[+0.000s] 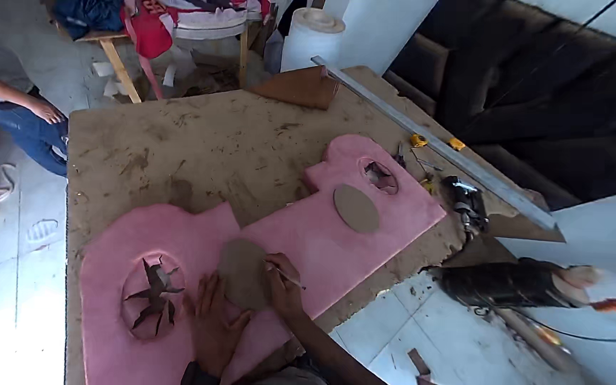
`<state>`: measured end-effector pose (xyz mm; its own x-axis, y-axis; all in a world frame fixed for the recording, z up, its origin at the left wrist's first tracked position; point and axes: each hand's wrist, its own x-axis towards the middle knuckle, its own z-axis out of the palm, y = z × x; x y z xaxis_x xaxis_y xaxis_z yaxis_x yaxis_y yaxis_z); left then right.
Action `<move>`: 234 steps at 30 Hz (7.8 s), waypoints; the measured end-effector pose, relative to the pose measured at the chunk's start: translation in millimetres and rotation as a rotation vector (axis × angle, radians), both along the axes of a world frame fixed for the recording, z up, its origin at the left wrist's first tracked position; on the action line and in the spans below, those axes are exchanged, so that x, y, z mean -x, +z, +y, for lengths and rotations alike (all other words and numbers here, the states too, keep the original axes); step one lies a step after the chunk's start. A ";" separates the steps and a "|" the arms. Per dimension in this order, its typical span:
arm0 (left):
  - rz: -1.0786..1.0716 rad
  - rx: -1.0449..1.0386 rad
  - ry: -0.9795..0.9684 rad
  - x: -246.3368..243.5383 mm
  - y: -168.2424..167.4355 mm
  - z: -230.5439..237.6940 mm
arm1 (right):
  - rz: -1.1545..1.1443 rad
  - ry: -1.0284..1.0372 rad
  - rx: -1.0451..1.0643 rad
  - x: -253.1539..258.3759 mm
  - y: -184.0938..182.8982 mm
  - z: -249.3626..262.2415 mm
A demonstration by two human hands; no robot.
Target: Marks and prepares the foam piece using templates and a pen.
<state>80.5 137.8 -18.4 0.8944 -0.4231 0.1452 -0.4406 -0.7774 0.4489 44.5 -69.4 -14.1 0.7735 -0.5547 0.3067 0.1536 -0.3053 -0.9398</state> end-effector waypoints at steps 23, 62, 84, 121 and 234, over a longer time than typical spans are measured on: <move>0.900 0.978 0.187 -2.0 83.1 6.7 | -0.124 0.335 -0.943 -12.2 94.0 59.9; 1.250 1.500 0.291 10.1 10.9 34.2 | 0.179 0.197 -0.047 -52.9 4.3 67.3; 1.241 1.501 0.339 9.9 11.9 30.1 | 0.193 0.140 -0.121 -35.3 2.6 61.5; 1.060 1.256 0.400 30.2 61.0 -420.6 | 0.053 0.193 -0.487 3.2 28.1 -390.5; -0.123 -0.238 -1.062 -229.3 -8.2 -770.8 | 0.370 -0.471 -0.107 -6.5 -25.7 -590.7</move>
